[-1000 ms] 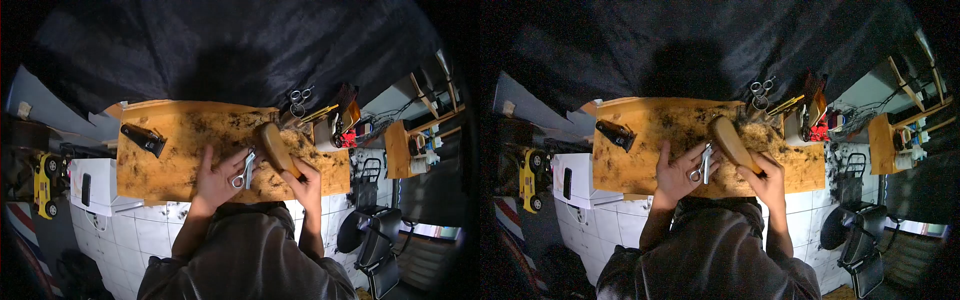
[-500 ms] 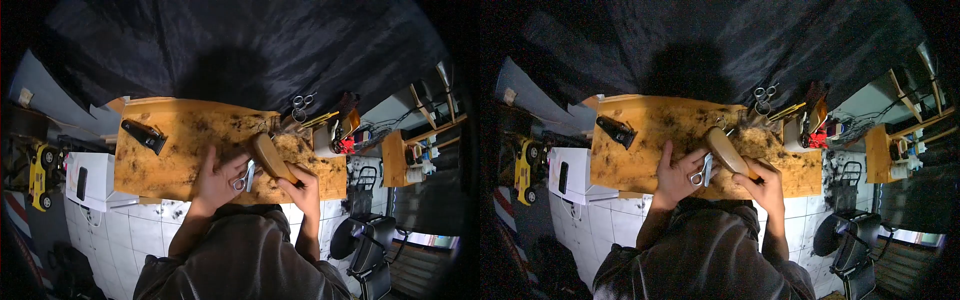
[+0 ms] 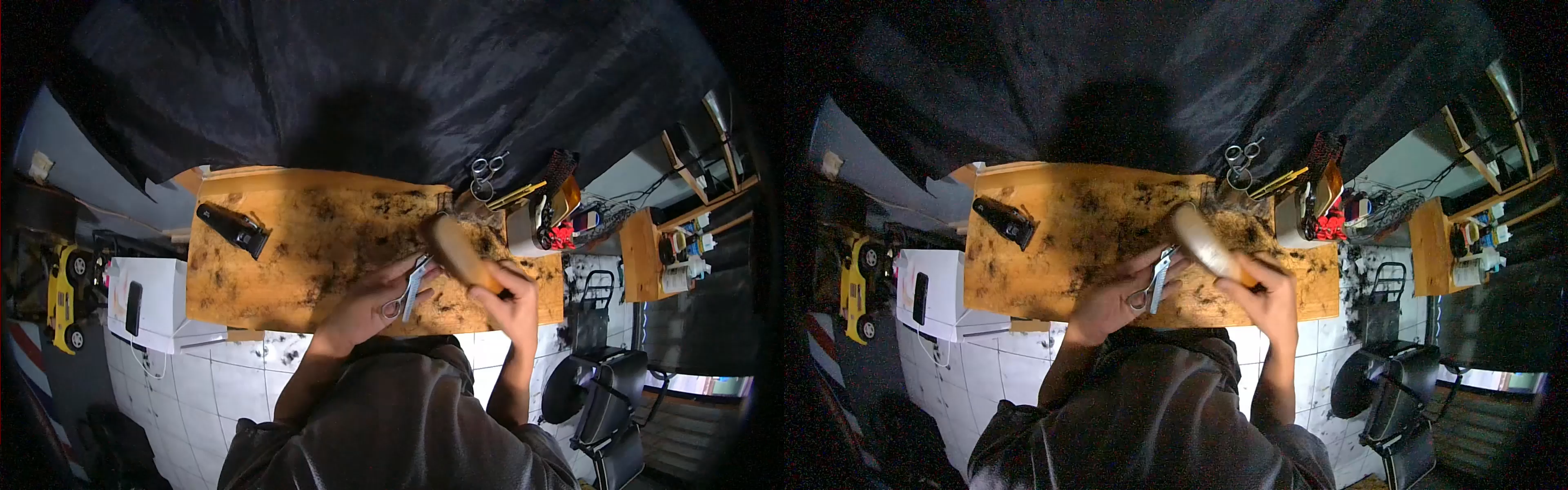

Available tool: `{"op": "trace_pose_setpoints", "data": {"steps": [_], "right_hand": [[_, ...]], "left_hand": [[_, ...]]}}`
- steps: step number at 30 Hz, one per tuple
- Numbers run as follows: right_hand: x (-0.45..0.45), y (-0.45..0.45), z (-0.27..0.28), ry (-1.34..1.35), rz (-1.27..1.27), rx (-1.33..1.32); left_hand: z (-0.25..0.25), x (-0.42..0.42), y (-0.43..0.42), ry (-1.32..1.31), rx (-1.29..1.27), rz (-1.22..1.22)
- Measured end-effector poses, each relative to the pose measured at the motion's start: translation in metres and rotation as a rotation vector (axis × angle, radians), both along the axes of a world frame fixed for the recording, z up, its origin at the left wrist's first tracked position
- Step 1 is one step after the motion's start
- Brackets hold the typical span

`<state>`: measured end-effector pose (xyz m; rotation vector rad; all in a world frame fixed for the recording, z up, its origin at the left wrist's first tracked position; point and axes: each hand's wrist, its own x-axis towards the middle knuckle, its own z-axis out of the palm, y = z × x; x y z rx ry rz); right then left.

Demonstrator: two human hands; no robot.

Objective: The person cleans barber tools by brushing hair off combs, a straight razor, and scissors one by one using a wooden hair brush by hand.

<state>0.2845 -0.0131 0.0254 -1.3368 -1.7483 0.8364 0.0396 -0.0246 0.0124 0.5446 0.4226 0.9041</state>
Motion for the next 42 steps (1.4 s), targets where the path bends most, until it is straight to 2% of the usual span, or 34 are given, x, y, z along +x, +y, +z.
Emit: {"op": "trace_pose_setpoints", "data": {"steps": [1,2,3,4,7,8,11,14,15,16,19,20,23,26,27,29,31,33,34,36,38,41,42], "right_hand": [[0.0,0.003,0.0,-0.01,-0.089,0.053],[0.001,0.006,0.0,-0.021,-0.178,0.105],[0.001,0.007,0.0,-0.031,-0.267,0.157],[-0.003,0.005,0.006,0.054,-0.308,0.084],[0.009,-0.001,0.004,-0.024,-0.041,0.096],[0.011,-0.005,0.002,0.01,0.099,-0.042],[-0.002,-0.012,-0.002,0.017,0.312,-0.046],[-0.001,-0.007,-0.002,-0.046,0.081,-0.092],[0.001,-0.005,0.0,-0.082,-0.021,-0.124],[0.002,0.0,-0.004,-0.094,-0.1,0.018],[0.005,0.009,-0.01,-0.138,-0.333,0.182],[0.007,0.008,-0.008,-0.097,-0.354,0.113],[0.004,0.003,-0.01,0.062,-0.31,0.125],[0.006,-0.006,-0.015,0.205,-0.14,-0.063],[0.006,-0.009,-0.018,0.268,-0.089,-0.136],[0.007,-0.011,-0.022,0.242,0.052,-0.067],[0.007,-0.011,-0.022,0.202,0.205,-0.032],[0.004,-0.011,-0.017,0.177,0.275,-0.096],[0.001,-0.013,-0.015,0.195,0.289,-0.137],[-0.003,-0.017,-0.02,0.182,0.306,-0.129],[-0.004,-0.02,-0.021,0.168,0.329,-0.158],[-0.007,-0.021,-0.019,0.15,0.342,-0.198],[-0.009,-0.022,-0.017,0.145,0.343,-0.211]], "left_hand": [[0.007,0.001,-0.001,0.129,0.1,-0.008],[0.002,-0.001,0.0,-0.004,-0.006,-0.023],[-0.001,0.0,0.0,-0.004,0.012,-0.023],[-0.004,0.0,0.0,-0.003,0.031,-0.021],[-0.017,0.002,0.001,0.071,0.069,0.003],[-0.02,0.003,0.002,0.106,0.078,0.01],[-0.025,0.003,0.0,0.17,0.201,0.037],[-0.036,-0.003,-0.002,0.357,0.1,-0.098],[-0.031,-0.001,-0.003,0.331,0.107,-0.061],[-0.021,0.002,-0.005,0.305,0.116,-0.024],[-0.019,0.003,-0.006,0.263,0.12,-0.007],[-0.021,0.002,-0.006,0.254,0.117,-0.016],[-0.013,0.004,-0.009,0.206,-0.095,0.092],[-0.027,0.003,-0.004,0.288,-0.159,0.091],[-0.031,0.003,-0.003,0.212,-0.188,0.088],[-0.042,0.005,-0.002,0.061,-0.246,0.083],[-0.064,0.011,0.0,-0.032,-0.101,0.123],[-0.071,0.017,-0.001,0.22,0.209,0.236],[-0.068,0.019,-0.002,0.52,0.447,0.328],[-0.068,0.018,-0.003,0.44,0.383,0.373],[-0.079,0.01,-0.002,-0.318,-0.218,0.252],[-0.068,0.008,0.004,-0.367,-0.166,0.141],[-0.056,0.01,0.005,-0.301,-0.159,0.141]]}}
